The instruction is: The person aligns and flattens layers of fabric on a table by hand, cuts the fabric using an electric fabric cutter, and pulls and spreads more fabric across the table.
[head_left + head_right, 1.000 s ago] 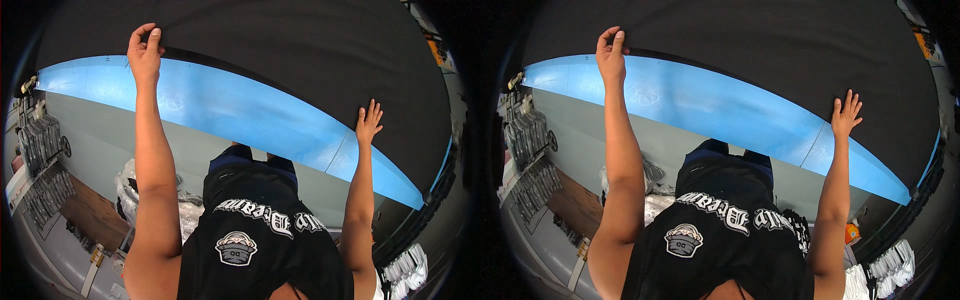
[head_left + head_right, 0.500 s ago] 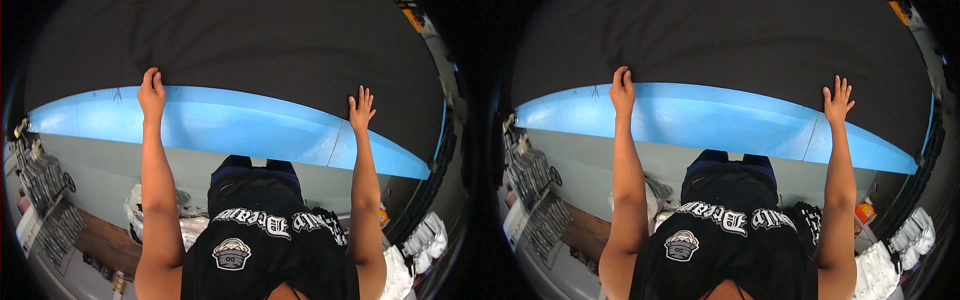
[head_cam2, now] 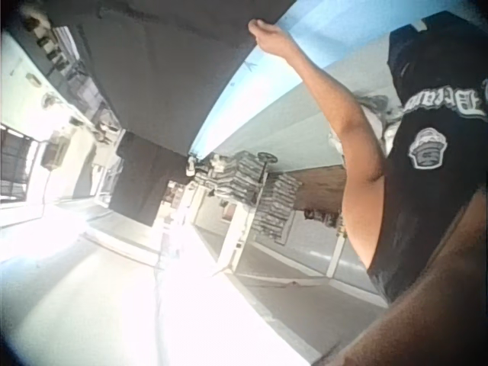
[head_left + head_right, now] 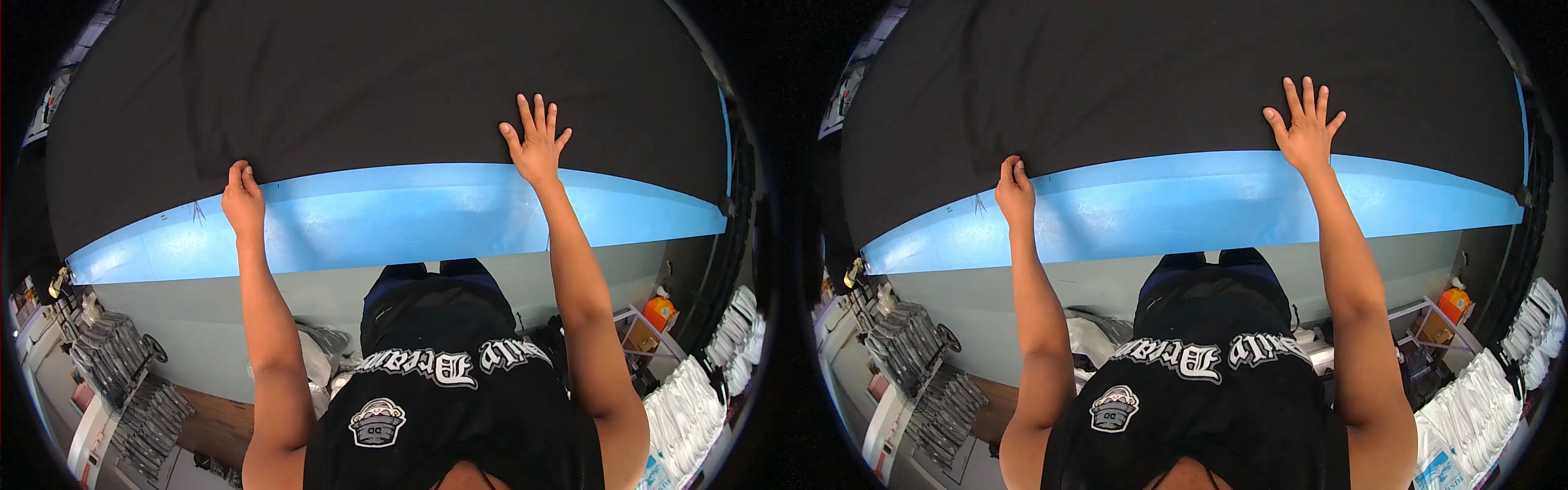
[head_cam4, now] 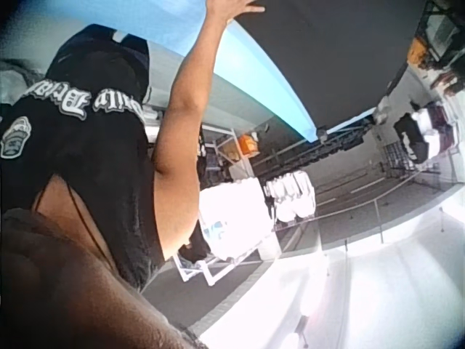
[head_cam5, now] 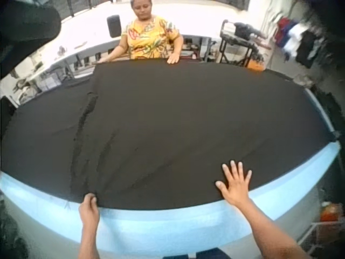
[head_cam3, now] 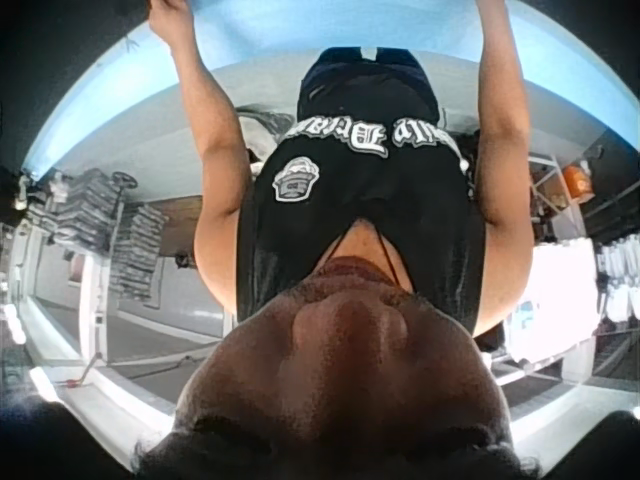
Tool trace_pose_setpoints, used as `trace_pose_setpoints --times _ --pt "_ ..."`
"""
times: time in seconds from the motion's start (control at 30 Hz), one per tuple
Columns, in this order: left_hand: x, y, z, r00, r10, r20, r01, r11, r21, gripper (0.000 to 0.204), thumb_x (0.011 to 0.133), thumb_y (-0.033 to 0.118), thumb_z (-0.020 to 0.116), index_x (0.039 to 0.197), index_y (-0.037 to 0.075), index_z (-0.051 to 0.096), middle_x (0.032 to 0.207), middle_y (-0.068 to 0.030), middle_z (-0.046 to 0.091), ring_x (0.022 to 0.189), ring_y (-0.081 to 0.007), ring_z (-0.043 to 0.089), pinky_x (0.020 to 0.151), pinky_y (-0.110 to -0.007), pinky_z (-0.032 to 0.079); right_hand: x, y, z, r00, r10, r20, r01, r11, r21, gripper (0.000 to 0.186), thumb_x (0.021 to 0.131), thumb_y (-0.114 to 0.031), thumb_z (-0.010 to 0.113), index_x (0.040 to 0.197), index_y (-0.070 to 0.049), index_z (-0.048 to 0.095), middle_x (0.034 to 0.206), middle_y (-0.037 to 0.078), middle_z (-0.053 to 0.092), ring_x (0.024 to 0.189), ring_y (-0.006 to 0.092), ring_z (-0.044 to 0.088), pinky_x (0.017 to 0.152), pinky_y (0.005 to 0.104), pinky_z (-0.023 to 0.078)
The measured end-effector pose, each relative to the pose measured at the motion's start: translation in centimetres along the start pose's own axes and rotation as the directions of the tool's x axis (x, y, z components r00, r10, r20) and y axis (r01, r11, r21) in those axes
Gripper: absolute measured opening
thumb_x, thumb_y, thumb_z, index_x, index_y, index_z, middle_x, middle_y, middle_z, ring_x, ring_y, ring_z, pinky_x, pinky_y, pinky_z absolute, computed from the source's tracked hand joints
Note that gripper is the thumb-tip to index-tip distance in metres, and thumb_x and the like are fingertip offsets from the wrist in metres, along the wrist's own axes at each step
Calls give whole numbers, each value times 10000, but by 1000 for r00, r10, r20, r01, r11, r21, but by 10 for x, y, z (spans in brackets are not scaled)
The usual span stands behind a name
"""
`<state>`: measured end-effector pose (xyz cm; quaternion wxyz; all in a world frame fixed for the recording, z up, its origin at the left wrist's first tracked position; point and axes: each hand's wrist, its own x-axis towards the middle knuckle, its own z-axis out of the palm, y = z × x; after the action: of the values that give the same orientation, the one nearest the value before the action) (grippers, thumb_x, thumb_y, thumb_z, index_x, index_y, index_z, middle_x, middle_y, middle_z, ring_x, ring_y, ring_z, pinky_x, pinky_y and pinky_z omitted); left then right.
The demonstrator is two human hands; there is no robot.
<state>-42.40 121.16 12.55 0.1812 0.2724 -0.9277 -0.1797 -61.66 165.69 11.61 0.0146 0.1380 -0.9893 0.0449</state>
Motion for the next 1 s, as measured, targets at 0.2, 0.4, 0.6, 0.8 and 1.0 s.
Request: trace_pose_setpoints --times 0.2,0.4,0.6,0.8,1.0 --pt "24 92 -41 947 -155 280 124 984 128 318 857 376 618 879 62 661 802 -130 657 732 -322 620 660 -390 485 -3 7 9 999 26 -35 -29 996 -78 666 881 -659 350 1438 -296 312 1523 70 213 1411 347 122 1037 692 24" --pt "26 106 57 799 504 329 -582 787 206 565 905 537 440 1376 225 425 1443 -57 363 1365 -329 250 1082 -600 139 3 -7 5 999 -11 -51 10 1000 -14 657 881 -658 351 1428 -295 335 1519 62 226 1409 345 131 1034 697 30" --pt "24 122 66 789 496 362 -581 794 178 660 883 591 430 1389 168 406 1464 -67 333 1393 -321 192 1087 -606 90 -2 4 13 999 18 -50 -19 1000 -16 668 879 -664 340 1431 -288 330 1518 63 228 1405 352 134 1031 700 31" --pt "30 134 52 480 677 557 -815 580 -2 963 676 653 639 1426 134 333 1485 -43 301 1406 -262 178 1116 -573 66 -2 -5 4 999 -3 -35 3 1000 17 665 884 -658 335 1433 -283 322 1522 77 207 1405 366 120 1021 710 31" --pt "27 133 57 503 651 569 -794 608 7 943 682 602 668 1432 148 319 1494 -35 276 1411 -248 160 1121 -569 63 5 -24 -19 999 18 -46 -10 988 156 712 872 -643 395 1424 -196 340 1506 137 218 1387 420 133 996 733 54"
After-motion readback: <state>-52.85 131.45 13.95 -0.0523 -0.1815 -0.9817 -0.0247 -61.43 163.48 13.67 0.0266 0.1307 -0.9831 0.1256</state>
